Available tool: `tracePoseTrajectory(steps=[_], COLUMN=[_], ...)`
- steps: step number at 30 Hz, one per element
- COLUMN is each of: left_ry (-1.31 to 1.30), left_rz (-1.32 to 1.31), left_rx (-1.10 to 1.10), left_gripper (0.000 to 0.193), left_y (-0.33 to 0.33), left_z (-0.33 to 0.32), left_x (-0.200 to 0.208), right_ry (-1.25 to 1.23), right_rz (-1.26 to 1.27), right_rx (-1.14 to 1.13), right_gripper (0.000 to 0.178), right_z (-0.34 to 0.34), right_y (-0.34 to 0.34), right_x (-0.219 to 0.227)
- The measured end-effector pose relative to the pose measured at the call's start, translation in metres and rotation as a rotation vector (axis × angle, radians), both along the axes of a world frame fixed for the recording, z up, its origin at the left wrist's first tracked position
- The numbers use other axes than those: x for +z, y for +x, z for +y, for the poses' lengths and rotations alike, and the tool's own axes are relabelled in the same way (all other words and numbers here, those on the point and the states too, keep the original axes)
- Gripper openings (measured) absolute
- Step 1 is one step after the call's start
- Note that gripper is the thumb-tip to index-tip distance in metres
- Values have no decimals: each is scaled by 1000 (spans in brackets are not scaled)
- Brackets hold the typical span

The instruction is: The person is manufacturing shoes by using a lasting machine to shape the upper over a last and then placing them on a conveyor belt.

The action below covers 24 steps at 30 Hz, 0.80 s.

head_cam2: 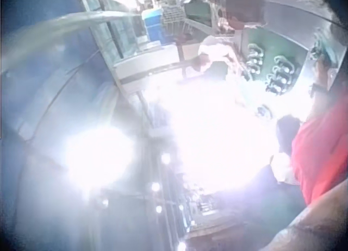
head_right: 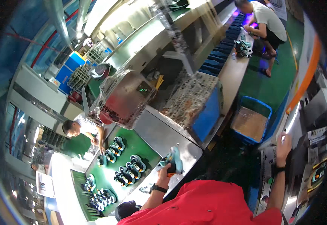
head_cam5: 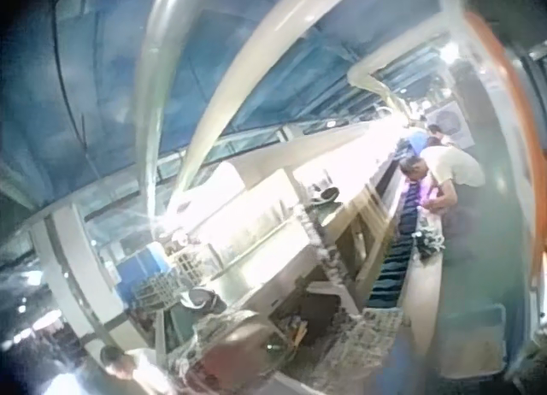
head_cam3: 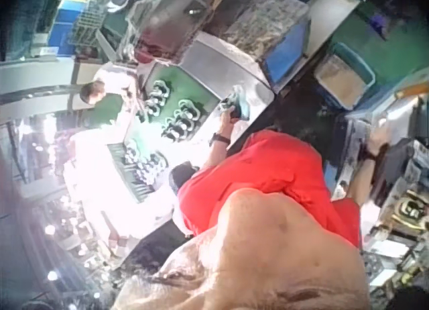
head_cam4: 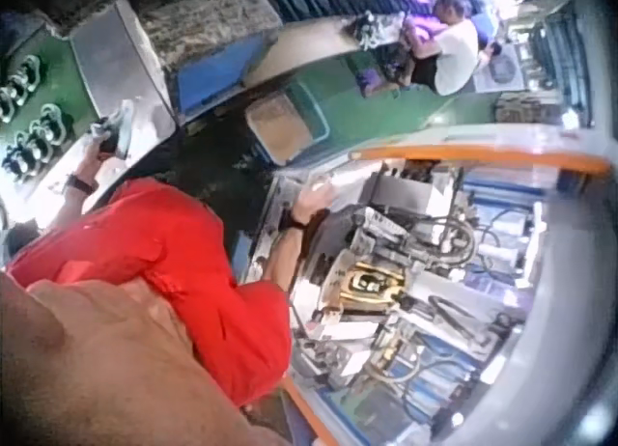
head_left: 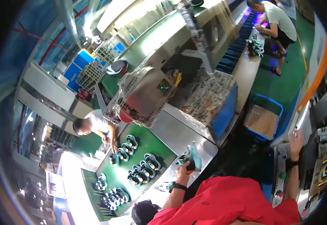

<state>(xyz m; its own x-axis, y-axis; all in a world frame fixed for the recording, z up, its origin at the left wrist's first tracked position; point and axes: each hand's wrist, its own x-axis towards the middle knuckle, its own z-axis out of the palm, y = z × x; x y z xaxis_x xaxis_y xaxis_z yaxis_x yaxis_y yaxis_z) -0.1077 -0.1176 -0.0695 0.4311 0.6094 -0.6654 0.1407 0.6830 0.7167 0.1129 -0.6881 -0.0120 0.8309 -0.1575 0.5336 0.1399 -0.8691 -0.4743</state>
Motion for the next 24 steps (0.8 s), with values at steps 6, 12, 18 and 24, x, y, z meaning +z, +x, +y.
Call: tracePoseTrajectory(steps=[6, 12, 18, 24], left_ry=[344, 838, 818, 1038], left_rz=[114, 474, 841, 681], left_rx=[209, 185, 91, 213], left_gripper=[24, 59, 75, 73], left_y=[13, 27, 29, 13], left_z=[138, 239, 257, 251], left_x=[-36, -114, -131, -155], right_ry=[363, -243, -450, -523], right_rz=[-144, -206, -51, 104], right_rx=[769, 1060, 1104, 1143], right_gripper=[20, 45, 33, 32], right_z=[250, 533, 789, 852], right_y=[147, 215, 212, 204], right_x=[253, 410, 413, 411])
